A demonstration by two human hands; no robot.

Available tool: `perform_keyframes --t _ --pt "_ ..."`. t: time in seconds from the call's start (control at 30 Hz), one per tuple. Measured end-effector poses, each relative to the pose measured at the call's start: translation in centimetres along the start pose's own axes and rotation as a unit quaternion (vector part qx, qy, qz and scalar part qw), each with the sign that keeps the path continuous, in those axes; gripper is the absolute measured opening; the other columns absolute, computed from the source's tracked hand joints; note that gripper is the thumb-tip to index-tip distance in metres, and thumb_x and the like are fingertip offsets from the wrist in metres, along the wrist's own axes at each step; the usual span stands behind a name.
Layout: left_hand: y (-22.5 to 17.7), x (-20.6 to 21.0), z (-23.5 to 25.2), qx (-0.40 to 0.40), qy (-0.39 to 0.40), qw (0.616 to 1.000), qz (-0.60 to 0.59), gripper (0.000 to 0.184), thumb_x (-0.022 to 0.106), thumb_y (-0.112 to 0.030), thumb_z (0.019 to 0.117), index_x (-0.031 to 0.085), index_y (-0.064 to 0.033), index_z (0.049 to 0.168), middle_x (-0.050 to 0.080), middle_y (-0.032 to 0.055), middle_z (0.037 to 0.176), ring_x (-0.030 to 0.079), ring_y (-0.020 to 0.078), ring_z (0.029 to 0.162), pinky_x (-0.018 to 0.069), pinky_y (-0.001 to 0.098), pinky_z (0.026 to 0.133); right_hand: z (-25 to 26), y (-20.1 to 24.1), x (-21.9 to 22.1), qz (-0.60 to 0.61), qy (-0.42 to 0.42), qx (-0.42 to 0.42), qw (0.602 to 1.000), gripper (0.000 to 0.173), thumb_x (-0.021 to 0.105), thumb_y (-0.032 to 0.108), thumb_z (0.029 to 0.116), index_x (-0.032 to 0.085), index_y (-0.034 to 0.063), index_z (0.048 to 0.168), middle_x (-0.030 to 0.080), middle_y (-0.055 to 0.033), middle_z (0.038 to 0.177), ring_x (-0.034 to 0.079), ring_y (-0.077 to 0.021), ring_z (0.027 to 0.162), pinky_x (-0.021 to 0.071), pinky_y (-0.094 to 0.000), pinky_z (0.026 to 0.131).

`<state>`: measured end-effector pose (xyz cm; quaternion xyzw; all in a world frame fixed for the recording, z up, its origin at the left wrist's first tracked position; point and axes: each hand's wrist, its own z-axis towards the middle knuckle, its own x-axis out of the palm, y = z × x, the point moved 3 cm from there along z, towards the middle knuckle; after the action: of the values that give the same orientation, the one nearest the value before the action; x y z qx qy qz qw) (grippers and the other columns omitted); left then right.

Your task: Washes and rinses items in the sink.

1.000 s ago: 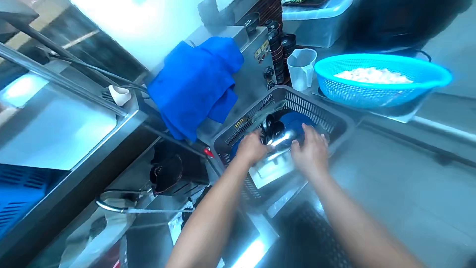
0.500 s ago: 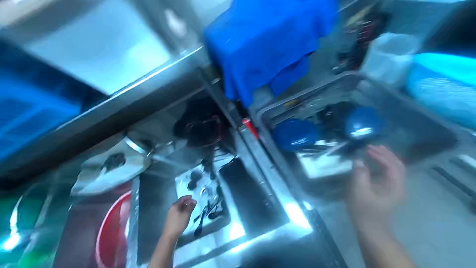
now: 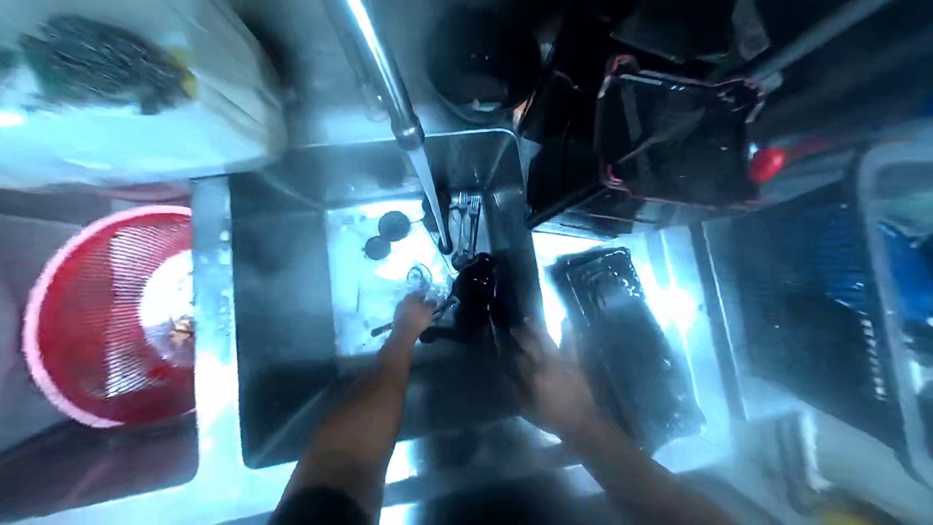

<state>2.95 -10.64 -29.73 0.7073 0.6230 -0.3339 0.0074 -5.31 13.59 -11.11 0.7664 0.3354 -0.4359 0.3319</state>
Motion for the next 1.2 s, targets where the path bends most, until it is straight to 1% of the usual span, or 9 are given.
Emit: perform_keyframes --t 0.27,0.33,0.43,0.57,0.77,0.87,1.0,1.1,1.2 --pt "-9.6 -0.5 13.0 -0.015 -0.069 0.987 -0.144 0.061 0.068 -0.038 0.0972 0.052 0.0001 0.143 0.062 0.0273 0.132 0.061 0.0433 0.122 0.0487 0.0633 0.103 0.3 0.1 1.6 -0.040 -0.097 0.005 0.994 0.050 0.046 0.058 0.0960 0.077 0.0221 0.112 0.071 0.0001 0.128 0.058 -0.0277 0.132 0.0225 -0.0748 0.114" --pt "-10.4 0.2 14.2 -0.023 -0.043 0.979 -0.200 0.047 0.067 -0.031 0.0981 0.060 0.0007 0.131 0.065 0.0252 0.118 0.065 0.0376 0.101 0.0538 0.0578 0.088 0.2 0.0 1.8 -0.040 -0.111 0.005 0.993 0.049 0.043 0.056 0.0980 0.077 0.0230 0.111 0.072 0.0023 0.125 0.059 -0.0244 0.131 0.0226 -0.0706 0.116" --pt "-13.0 -0.1 14.0 -0.031 -0.033 0.957 -0.286 0.036 0.066 -0.019 0.0971 0.063 0.0015 0.127 0.064 0.0248 0.123 0.064 0.0372 0.106 0.0547 0.0563 0.087 0.0 -0.2 2.0 -0.029 -0.136 0.002 0.990 0.044 0.044 0.051 0.0989 0.077 0.0232 0.107 0.073 0.0044 0.122 0.059 -0.0221 0.130 0.0225 -0.0673 0.118" --pt "-13.5 -1.9 12.3 0.008 -0.011 0.879 -0.476 0.048 0.063 -0.023 0.1032 0.047 -0.0054 0.145 0.063 0.0183 0.128 0.071 0.0264 0.094 0.0623 0.0412 0.077 -0.1 -0.4 2.2 -0.014 -0.148 -0.002 0.989 0.041 0.046 0.046 0.0990 0.078 0.0210 0.105 0.074 0.0037 0.121 0.061 -0.0224 0.128 0.0256 -0.0671 0.118" --pt "-9.8 -5.6 9.1 0.029 0.048 0.927 -0.371 0.037 0.059 -0.016 0.1043 0.053 -0.0062 0.140 0.070 0.0080 0.105 0.064 0.0120 0.072 0.0551 0.0280 0.064 0.1 0.2 1.8 -0.006 -0.141 0.017 0.990 0.037 0.049 0.045 0.0982 0.078 0.0231 0.103 0.074 0.0045 0.119 0.061 -0.0235 0.127 0.0237 -0.0702 0.117" --pt "-9.8 -8.1 5.4 0.006 0.032 0.952 -0.306 0.035 0.054 -0.015 0.1045 0.055 -0.0043 0.138 0.072 0.0094 0.102 0.067 0.0137 0.070 0.0576 0.0298 0.065 4.3 2.8 -0.2 0.065 -0.149 0.038 0.986 0.037 0.061 0.042 0.0932 0.075 0.0198 0.119 0.068 -0.0020 0.133 0.054 -0.0293 0.136 0.0260 -0.0754 0.112" --pt "-10.6 -10.8 0.3 0.019 0.007 0.938 -0.347 0.028 0.055 -0.020 0.1060 0.062 -0.0029 0.127 0.072 0.0101 0.098 0.070 0.0172 0.076 0.0605 0.0353 0.070 16.9 5.5 -1.7 0.132 -0.018 0.025 0.991 0.076 0.072 0.025 0.0876 0.042 0.0212 0.157 0.037 -0.0055 0.165 0.032 -0.0307 0.152 0.0288 -0.0639 0.118" --pt "-8.2 -12.1 0.0 0.085 -0.058 0.871 -0.480 0.036 0.042 -0.031 0.1110 0.064 -0.0059 0.123 0.071 0.0060 0.101 0.070 0.0171 0.086 0.0601 0.0378 0.076 24.9 5.4 -4.9 0.244 0.019 0.059 0.968 0.047 0.067 0.017 0.0928 0.062 0.0141 0.140 0.066 -0.0172 0.131 0.064 -0.0376 0.120 0.0532 -0.0599 0.096" --pt "-2.6 -9.1 2.1 0.123 -0.156 0.942 -0.270 0.030 0.047 -0.018 0.1083 0.064 0.0010 0.125 0.072 0.0124 0.109 0.070 0.0206 0.096 0.0580 0.0419 0.089 29.1 5.0 -9.2 0.385 0.029 0.116 0.915 0.031 0.062 0.021 0.1000 0.068 -0.0024 0.120 0.068 -0.0220 0.118 0.066 -0.0331 0.111 0.0521 -0.0526 0.097"
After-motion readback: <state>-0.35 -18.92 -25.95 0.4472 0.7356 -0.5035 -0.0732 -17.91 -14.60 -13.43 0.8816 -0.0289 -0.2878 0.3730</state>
